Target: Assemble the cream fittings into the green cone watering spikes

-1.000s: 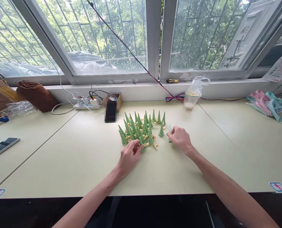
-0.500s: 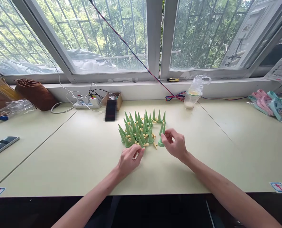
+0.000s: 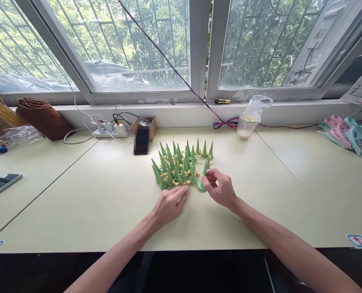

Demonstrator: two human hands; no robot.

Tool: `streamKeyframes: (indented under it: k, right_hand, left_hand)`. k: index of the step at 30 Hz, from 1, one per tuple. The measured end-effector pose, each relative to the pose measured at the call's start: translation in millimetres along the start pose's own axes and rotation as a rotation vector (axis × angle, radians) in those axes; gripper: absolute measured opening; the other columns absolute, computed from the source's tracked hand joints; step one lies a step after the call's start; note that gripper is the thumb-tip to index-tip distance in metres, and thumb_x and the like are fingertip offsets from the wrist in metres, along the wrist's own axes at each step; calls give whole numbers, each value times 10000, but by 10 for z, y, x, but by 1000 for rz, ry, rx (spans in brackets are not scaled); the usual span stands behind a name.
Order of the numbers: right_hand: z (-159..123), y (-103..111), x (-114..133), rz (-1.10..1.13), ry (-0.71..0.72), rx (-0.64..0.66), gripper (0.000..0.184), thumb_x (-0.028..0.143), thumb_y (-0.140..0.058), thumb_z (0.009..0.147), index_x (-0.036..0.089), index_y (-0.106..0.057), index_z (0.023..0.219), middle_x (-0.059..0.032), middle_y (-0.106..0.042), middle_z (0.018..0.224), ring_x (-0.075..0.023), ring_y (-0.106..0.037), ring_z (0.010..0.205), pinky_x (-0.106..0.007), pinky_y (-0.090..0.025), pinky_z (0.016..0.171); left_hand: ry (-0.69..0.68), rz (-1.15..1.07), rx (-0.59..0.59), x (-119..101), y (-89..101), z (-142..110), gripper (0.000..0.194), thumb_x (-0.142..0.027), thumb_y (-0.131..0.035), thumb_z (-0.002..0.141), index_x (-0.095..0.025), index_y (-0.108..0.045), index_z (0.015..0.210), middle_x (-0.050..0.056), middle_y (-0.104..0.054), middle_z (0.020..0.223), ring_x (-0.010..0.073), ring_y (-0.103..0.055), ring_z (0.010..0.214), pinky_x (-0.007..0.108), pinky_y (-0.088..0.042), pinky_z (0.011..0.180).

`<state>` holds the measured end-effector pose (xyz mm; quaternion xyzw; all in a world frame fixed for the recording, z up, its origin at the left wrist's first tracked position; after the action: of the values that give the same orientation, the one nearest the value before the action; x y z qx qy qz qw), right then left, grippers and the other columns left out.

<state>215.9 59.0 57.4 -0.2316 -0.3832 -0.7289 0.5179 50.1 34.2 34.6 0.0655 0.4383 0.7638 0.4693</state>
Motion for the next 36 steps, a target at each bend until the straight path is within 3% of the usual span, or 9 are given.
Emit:
streamKeyframes:
  k: [6,9,14,17,23,28,36]
  right_hand:
    - [-27,-56,-3,23,6,45,103,231,-571,899,209,-505,823,54,-492,580,-83,-416,472,-199,-378,444]
    - [-47,-97,24,31,35,85,97,219,-581,898,210,-503,840,52,-521,593,-81,-419,469,-200,-384,447]
    - [-112,-241,146,55,159,203,94,217,-593,923,207,-523,861,41,-559,627,-77,-434,477,-200,-393,459]
    - [-155,-318,200,78,202,253,70,224,-581,951,202,-546,894,31,-587,659,-77,-445,485,-202,-403,474]
    - [-170,-356,221,72,222,308,77,276,-568,983,201,-583,991,-4,-652,776,-89,-495,530,-221,-443,525]
    - [-43,-205,-9,-54,71,208,98,272,-529,983,197,-591,993,-23,-654,823,-100,-493,526,-242,-434,533]
    - [-15,-220,-376,-331,-131,256,116,223,-606,900,160,-656,984,-19,-630,772,-129,-511,575,-263,-434,587]
  left_hand:
    - [-33,-27,16,-68,28,19,192,-118,-549,950,-181,-639,1108,86,-752,1129,175,-749,894,222,-556,650]
    - [-46,-42,26,-116,46,19,201,-164,-564,959,-180,-616,1153,78,-758,1073,132,-717,699,222,-523,587]
    - [-27,-64,43,-119,39,17,321,-341,-591,966,-151,-559,1222,48,-720,881,73,-504,456,235,-462,521]
    - [-37,-78,40,-125,40,33,374,-376,-618,946,-142,-543,1228,30,-677,843,62,-429,441,232,-435,505]
    - [13,-130,43,-91,34,68,234,-222,-593,948,-167,-570,1173,-18,-593,727,74,-434,501,205,-408,511]
    - [118,-252,-28,18,88,55,289,-184,-616,916,-165,-573,1201,-90,-451,569,55,-363,428,175,-355,436]
    - [303,-522,45,63,65,87,273,-216,-609,908,-142,-603,1171,55,-684,856,97,-599,572,207,-501,504]
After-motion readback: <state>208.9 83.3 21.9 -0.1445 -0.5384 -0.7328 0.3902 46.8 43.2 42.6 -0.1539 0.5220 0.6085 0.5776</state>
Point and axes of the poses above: each hand's wrist, its own z-axis towards the middle knuckle, its own y-axis out of the back of the hand, x = y × z, the point moved 9 cm from there along z, towards the middle knuckle
